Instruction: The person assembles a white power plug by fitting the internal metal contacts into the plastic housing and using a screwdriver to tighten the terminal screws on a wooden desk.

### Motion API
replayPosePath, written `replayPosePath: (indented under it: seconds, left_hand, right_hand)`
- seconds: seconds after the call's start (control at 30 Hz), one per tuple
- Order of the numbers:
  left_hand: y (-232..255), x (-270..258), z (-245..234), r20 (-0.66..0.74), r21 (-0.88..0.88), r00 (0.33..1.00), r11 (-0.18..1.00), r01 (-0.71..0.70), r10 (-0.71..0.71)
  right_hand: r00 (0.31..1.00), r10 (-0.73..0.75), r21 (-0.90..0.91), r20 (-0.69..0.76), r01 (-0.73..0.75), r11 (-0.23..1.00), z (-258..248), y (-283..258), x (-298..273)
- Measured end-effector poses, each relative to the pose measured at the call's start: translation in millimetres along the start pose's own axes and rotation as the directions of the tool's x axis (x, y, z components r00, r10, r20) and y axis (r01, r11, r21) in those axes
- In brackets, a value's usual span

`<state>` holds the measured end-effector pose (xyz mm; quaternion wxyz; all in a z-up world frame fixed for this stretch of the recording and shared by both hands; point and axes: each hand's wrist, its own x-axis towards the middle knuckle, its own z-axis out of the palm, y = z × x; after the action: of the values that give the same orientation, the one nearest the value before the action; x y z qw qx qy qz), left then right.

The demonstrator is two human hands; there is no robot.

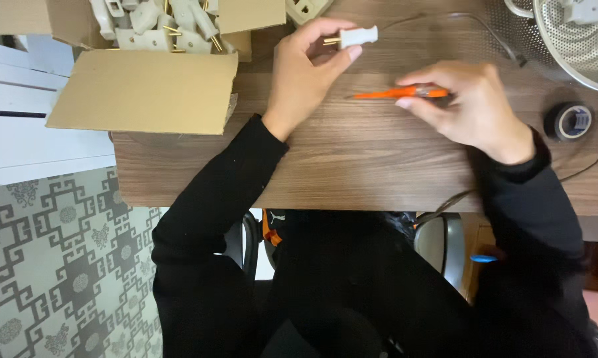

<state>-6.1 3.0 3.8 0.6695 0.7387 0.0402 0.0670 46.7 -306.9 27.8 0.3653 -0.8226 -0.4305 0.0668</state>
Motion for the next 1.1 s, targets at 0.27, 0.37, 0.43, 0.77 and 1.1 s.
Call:
replayPosePath:
  seconds: [0.27,0.37,0.43,0.77,1.1]
  left_hand:
    - [-13,-15,11,0.091,0.346,0.762,0.697,-0.628,0.641]
    - [-7,-21,11,0.119,0.389,0.712,0.628,-0.674,0.692]
    - [11,-22,11,0.107,0.38,0.684,0.606,-0.699,0.722]
    - [18,-27,15,0.094,0.405,0.628,0.546,-0.733,0.773]
    - [3,-24,18,0.148,0.406,0.69,0.592,-0.696,0.709]
  right_hand:
    - [0.969,-0.245,-0.196,0.016,0.243,0.95,13,4,15]
    - [0.98,-0.199,-0.237,0.027,0.2,0.951,20,11,11]
    - [0.981,-0.189,-0.272,0.038,0.192,0.943,22,12,10]
    - [0.972,-0.227,-0.423,0.052,0.228,0.877,20,-5,12]
    - [0.95,-0.299,-0.557,0.089,0.296,0.776,23,-20,12]
